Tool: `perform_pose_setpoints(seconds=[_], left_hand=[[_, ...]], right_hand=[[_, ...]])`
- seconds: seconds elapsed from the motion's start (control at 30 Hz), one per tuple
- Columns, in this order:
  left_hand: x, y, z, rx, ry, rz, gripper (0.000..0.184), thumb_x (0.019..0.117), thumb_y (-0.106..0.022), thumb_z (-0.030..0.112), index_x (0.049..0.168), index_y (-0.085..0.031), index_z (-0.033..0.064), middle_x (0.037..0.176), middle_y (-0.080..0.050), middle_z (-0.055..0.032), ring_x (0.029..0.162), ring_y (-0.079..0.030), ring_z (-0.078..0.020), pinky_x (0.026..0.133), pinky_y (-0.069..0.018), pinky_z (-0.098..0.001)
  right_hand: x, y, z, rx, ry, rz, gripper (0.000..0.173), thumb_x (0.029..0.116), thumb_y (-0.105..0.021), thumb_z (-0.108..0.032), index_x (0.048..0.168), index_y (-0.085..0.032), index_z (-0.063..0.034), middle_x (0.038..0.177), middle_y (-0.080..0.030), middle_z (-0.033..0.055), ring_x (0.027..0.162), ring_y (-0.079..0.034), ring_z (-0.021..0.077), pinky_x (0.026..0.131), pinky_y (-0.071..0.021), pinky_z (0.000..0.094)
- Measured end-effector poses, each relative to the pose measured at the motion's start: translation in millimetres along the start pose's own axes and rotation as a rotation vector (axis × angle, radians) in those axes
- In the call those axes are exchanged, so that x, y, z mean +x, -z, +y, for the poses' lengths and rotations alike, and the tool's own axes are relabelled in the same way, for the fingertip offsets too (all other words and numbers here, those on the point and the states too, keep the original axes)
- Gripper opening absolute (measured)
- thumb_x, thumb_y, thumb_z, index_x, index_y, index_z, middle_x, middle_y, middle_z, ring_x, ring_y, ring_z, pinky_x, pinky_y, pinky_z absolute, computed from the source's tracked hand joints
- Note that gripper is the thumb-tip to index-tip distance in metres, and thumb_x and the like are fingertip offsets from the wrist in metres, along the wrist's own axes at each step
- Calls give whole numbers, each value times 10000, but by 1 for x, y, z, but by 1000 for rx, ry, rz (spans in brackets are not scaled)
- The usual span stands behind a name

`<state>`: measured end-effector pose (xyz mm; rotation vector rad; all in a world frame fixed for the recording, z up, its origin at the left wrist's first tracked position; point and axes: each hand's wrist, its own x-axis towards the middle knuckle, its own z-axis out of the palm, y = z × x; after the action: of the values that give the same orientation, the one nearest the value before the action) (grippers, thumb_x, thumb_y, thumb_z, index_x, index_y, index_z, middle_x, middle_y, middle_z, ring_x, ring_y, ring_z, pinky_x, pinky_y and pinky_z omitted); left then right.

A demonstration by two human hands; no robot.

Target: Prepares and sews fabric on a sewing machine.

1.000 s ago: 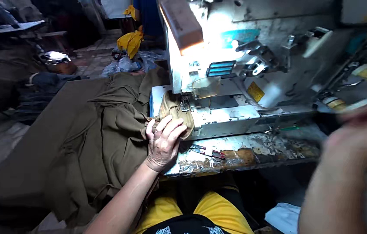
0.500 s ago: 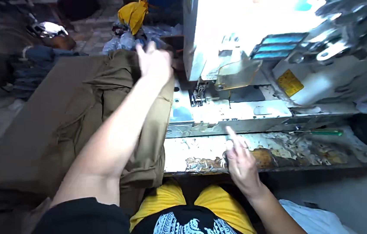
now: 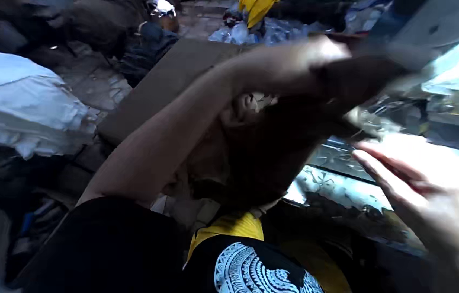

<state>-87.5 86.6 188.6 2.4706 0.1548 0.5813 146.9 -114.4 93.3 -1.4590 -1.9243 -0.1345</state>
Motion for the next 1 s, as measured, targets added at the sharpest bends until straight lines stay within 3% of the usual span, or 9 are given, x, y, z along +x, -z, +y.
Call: perform_pose_setpoints(seconds=[0.1,0.2,0.3,0.37,0.57,0.7,0.77,0.83,1.0], left_hand=[[-48,30,9,231,373,223,690,934,-729,306,1517,-456,58,1453,-534,-151,1250,-578,-198,1022,-501,-366],[-142,10,17,290,427,297,480,902,-745,347,1254,-636,40,1218,-645,-111,1069,-639,-175,914,-556,-361],[-229,-37,35,534,687,242,553,823,-802,481,1172,-674,71,1090,-661,-124,965,-668,-290,796,-574,-513],[-263,-61,24,566,856,253,622,833,-823,437,1282,-632,50,1134,-647,-178,899,-687,-347,716,-580,-548],[-252,-55,5,-48,964,624,196,904,-656,-56,1077,-654,36,741,-612,-36,602,-608,-116,579,-554,-290],[-218,-36,39,-181,750,688,212,925,-610,-7,1123,-617,70,744,-631,17,587,-625,-68,557,-574,-243],[-222,-37,36,259,830,640,217,969,-683,194,1115,-610,51,748,-636,-27,600,-634,-135,555,-570,-323],[-235,-46,15,423,1059,478,373,978,-698,270,1121,-647,-71,861,-667,-225,781,-672,-388,739,-553,-604],[-236,-34,37,-232,1007,714,224,1046,-467,75,855,-582,85,588,-548,31,461,-535,-37,471,-502,-196]], right_hand=[[-39,-10,9,-166,-70,-89,361,1053,-550,-313,1178,-758,-46,1029,-740,222,891,-718,346,754,-551,504],[-66,-30,9,-185,-76,-208,462,1030,-544,-403,1314,-692,-70,1255,-664,271,1133,-623,481,957,-436,654],[-61,-61,-27,52,49,-95,315,1010,-638,-315,1265,-696,-140,1178,-713,139,1102,-658,190,995,-493,342],[-45,-83,-44,194,113,-55,239,1007,-633,-237,1203,-721,-134,1160,-703,136,1129,-631,153,1006,-477,297],[-18,-86,-75,430,203,45,159,1023,-624,-193,1152,-714,-172,1164,-678,28,1160,-606,74,1007,-488,233],[4,-84,-86,559,131,10,209,1036,-597,-225,1157,-740,-131,1152,-699,-4,1115,-616,23,971,-503,201],[16,-92,-95,553,145,2,212,1019,-611,-204,1116,-758,-85,1114,-697,39,1060,-629,45,928,-520,206],[16,-95,-101,580,184,-17,201,1018,-616,-174,1105,-753,-54,1101,-698,83,1065,-638,75,938,-525,207],[-3,-94,-86,610,84,-102,238,1027,-594,-231,1066,-772,-79,1099,-702,57,1084,-625,54,946,-501,195]])
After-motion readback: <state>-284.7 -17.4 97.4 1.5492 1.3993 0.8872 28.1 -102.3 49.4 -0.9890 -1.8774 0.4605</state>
